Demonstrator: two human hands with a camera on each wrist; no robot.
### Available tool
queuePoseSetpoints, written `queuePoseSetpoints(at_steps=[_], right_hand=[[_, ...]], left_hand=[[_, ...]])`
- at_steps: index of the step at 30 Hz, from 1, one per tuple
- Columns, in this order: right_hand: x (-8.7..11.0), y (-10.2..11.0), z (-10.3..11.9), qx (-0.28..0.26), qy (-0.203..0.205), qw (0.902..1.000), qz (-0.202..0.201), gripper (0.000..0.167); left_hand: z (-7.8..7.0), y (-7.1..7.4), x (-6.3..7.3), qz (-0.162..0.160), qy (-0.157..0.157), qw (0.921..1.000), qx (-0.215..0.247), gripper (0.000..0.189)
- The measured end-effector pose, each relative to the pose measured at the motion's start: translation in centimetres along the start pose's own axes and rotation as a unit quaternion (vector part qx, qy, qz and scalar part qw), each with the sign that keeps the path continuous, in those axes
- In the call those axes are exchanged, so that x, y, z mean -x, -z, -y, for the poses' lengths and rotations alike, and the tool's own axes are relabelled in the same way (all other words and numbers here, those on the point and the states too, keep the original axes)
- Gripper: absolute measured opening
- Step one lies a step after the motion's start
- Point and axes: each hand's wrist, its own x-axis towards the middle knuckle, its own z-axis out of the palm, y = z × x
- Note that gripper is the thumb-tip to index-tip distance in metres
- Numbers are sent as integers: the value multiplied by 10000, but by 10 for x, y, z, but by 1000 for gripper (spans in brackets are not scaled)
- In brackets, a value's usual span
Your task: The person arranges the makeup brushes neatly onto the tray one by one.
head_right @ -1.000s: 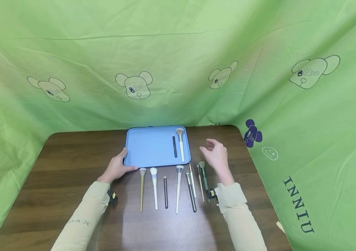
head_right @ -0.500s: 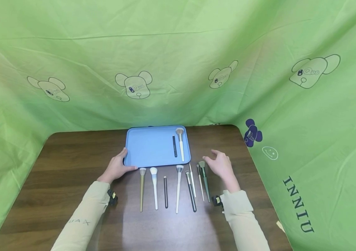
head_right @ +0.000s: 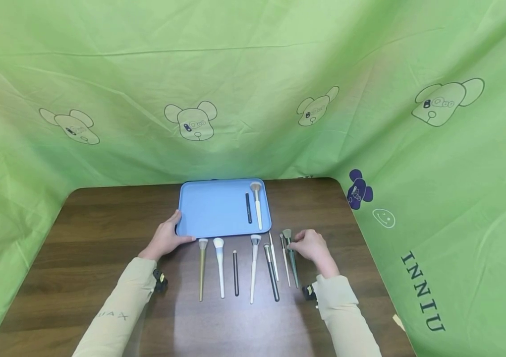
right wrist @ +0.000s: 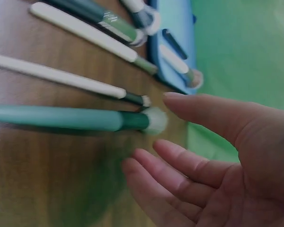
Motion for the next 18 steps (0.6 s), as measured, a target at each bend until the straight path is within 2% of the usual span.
queuePoseSetpoints(at_steps=[7, 18], right_hand=[[3, -8, -4, -76, -407, 9987, 289, 27], [-1, -17, -17, -411, -694, 9954, 527, 23]], left_hand=[[0, 0, -1, -36, -28, 10000, -41, 106], [1, 0, -1, -36, -7, 10000, -27, 106]])
